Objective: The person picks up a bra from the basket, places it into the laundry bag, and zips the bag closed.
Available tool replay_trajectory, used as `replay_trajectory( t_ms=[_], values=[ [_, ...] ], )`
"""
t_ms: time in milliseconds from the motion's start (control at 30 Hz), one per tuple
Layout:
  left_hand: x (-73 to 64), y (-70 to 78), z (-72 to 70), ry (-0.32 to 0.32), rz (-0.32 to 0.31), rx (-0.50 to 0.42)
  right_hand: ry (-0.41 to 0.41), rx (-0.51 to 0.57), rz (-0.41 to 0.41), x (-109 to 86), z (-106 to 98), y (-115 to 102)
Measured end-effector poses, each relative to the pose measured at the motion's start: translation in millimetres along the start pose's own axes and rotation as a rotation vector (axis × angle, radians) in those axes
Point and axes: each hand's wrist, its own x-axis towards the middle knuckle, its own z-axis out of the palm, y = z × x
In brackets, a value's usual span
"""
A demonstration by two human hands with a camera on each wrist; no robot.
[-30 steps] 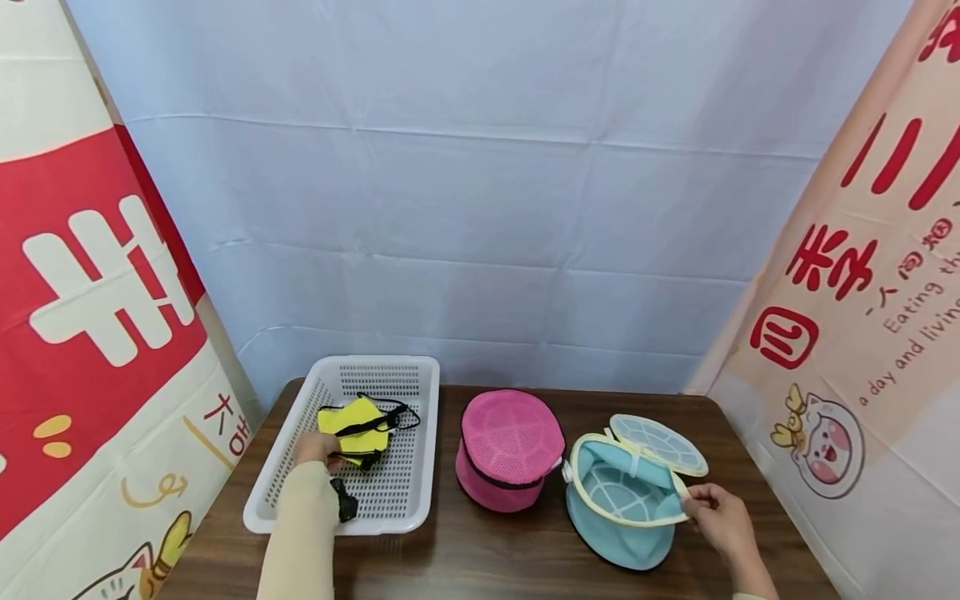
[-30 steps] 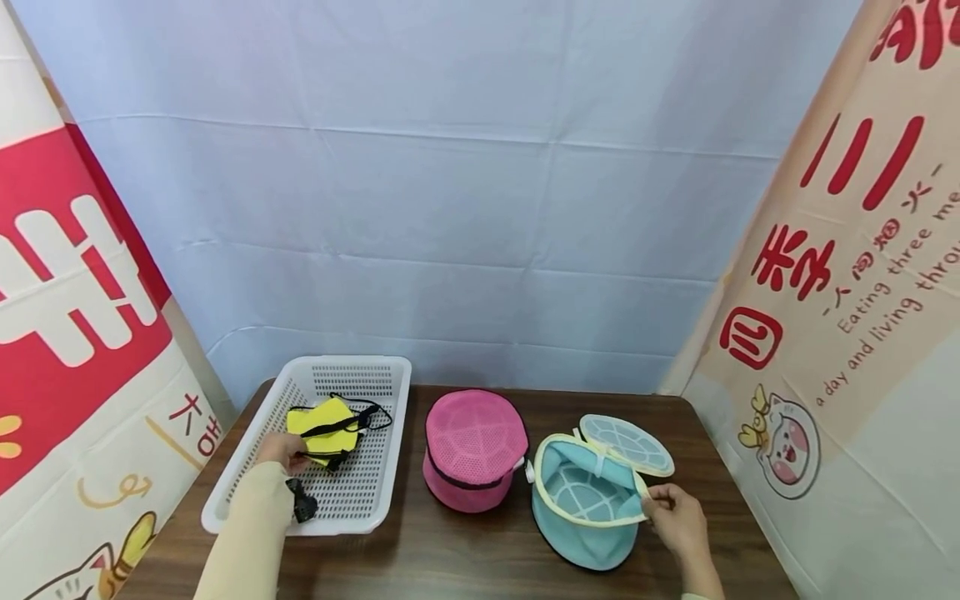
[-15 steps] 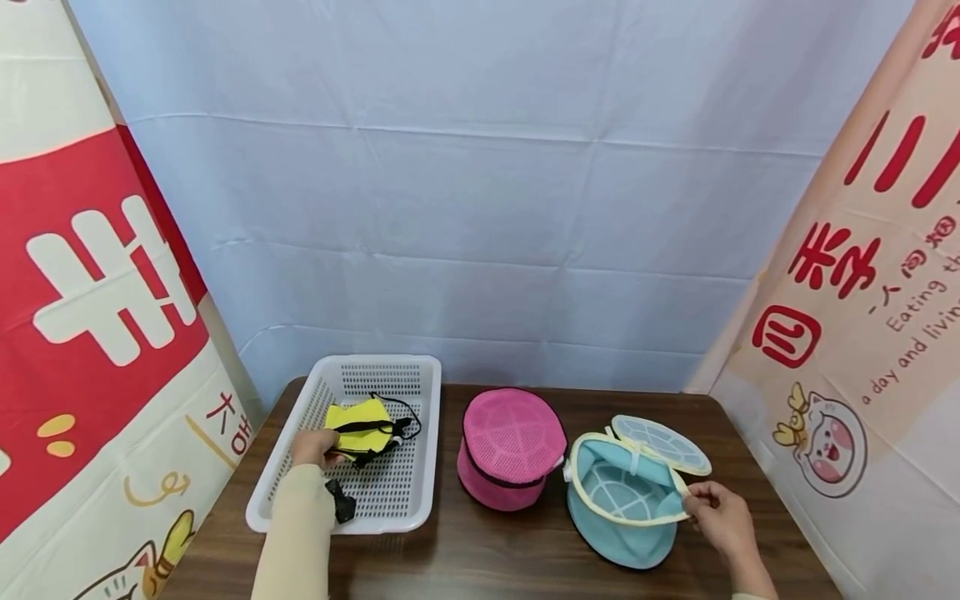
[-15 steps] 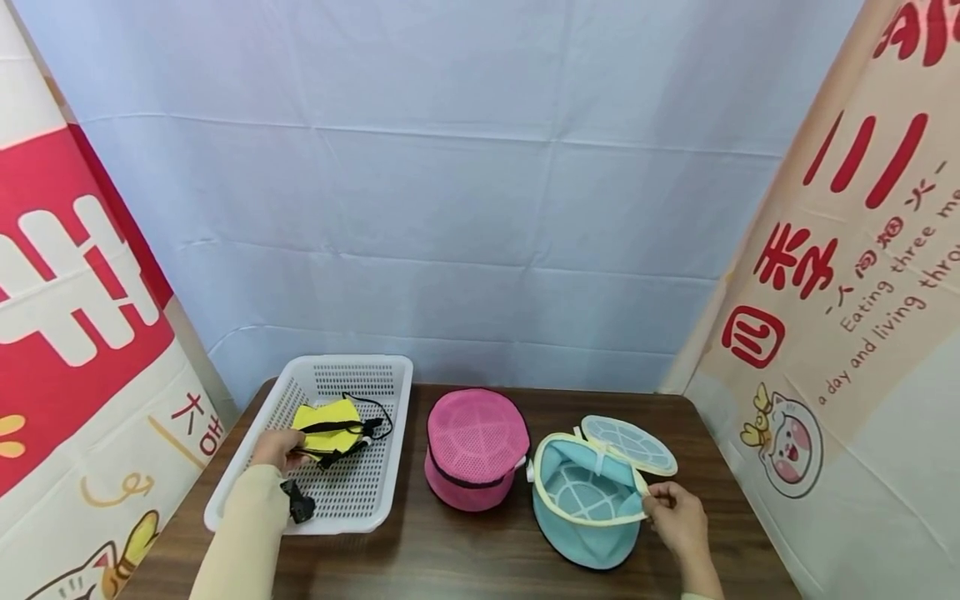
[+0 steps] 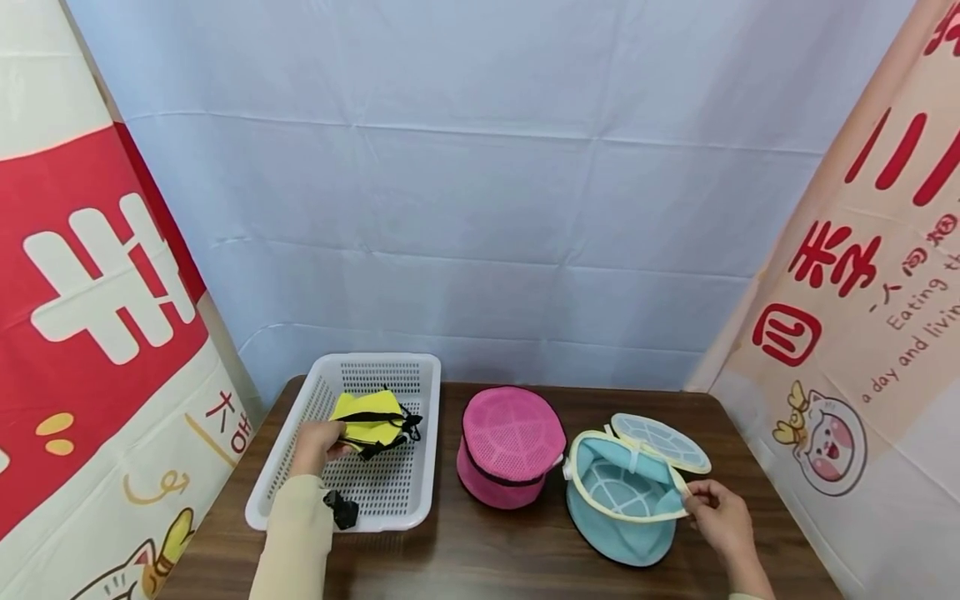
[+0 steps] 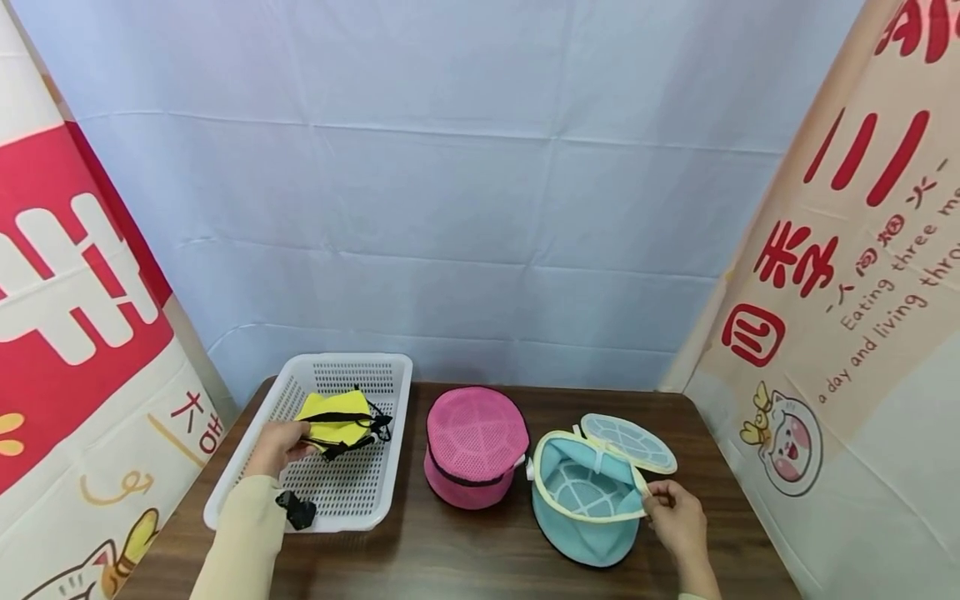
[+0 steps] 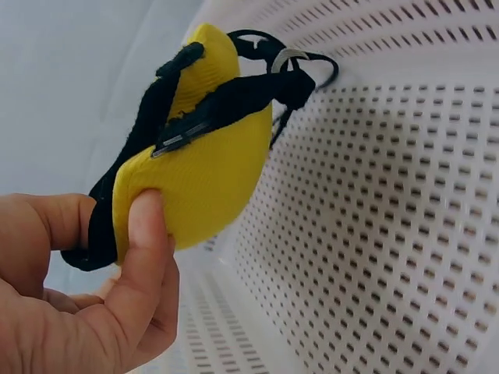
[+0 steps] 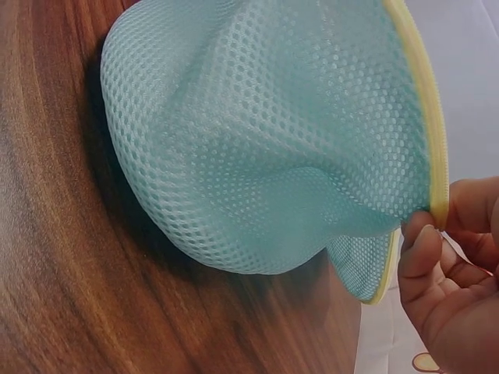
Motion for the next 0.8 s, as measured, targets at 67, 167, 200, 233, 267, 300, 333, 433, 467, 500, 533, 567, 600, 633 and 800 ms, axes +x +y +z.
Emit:
replay_trajectory(
  t_ms=[67,167,200,233,267,300,333,433,467,500,533,567,600,633,800],
  values=[
    [-2.6,0.2,0.2,-0.007,0.012,-0.019,0.007,0.0,0.007,0.0,1.6,-0.2],
    [-7.7,2.2,0.9,-0.021,0.035,-0.041,0.018,0.003,0.009,0.2,3.5,-0.4],
    [-9.3,3.1,1.2,-0.022,0.042,-0.044,0.022,0.003,0.012,0.3,4.1,-0.5],
    [-11.1,4.1,1.4,-0.023,0.05,-0.045,0.025,0.004,0.014,0.5,4.5,-0.7],
    [-12.8,5.1,1.6,-0.024,0.056,-0.046,0.028,0.003,0.013,0.6,4.9,-0.5],
    [-14.5,6.2,1.7,-0.025,0.064,-0.044,0.03,0.004,0.013,0.4,5.0,-0.7],
    [-16.0,7.3,1.9,-0.026,0.071,-0.045,0.03,0.005,0.014,0.1,5.0,-1.4],
    [-19.4,10.0,2.6,-0.025,0.084,-0.059,0.042,-0.001,0.015,1.3,6.3,-0.4],
    [-20.2,10.6,2.9,-0.027,0.087,-0.064,0.049,-0.002,0.013,3.1,7.2,1.8],
    [-20.9,11.1,3.3,-0.029,0.093,-0.065,0.056,0.0,0.007,5.5,8.0,5.0],
    [-21.9,11.7,3.6,-0.032,0.094,-0.068,0.07,0.005,0.0,9.4,9.4,10.4],
    [-23.1,12.2,3.9,-0.033,0.097,-0.065,0.079,0.008,-0.01,13.9,10.6,16.6],
    [-24.2,12.5,4.2,-0.037,0.101,-0.065,0.095,0.014,-0.012,19.2,12.4,23.9],
    [-24.9,12.5,4.4,-0.04,0.106,-0.063,0.095,0.032,-0.033,24.3,13.3,31.2],
    [-29.3,13.4,5.1,-0.054,0.13,-0.063,0.112,0.052,-0.06,44.2,17.1,57.3]
  ],
)
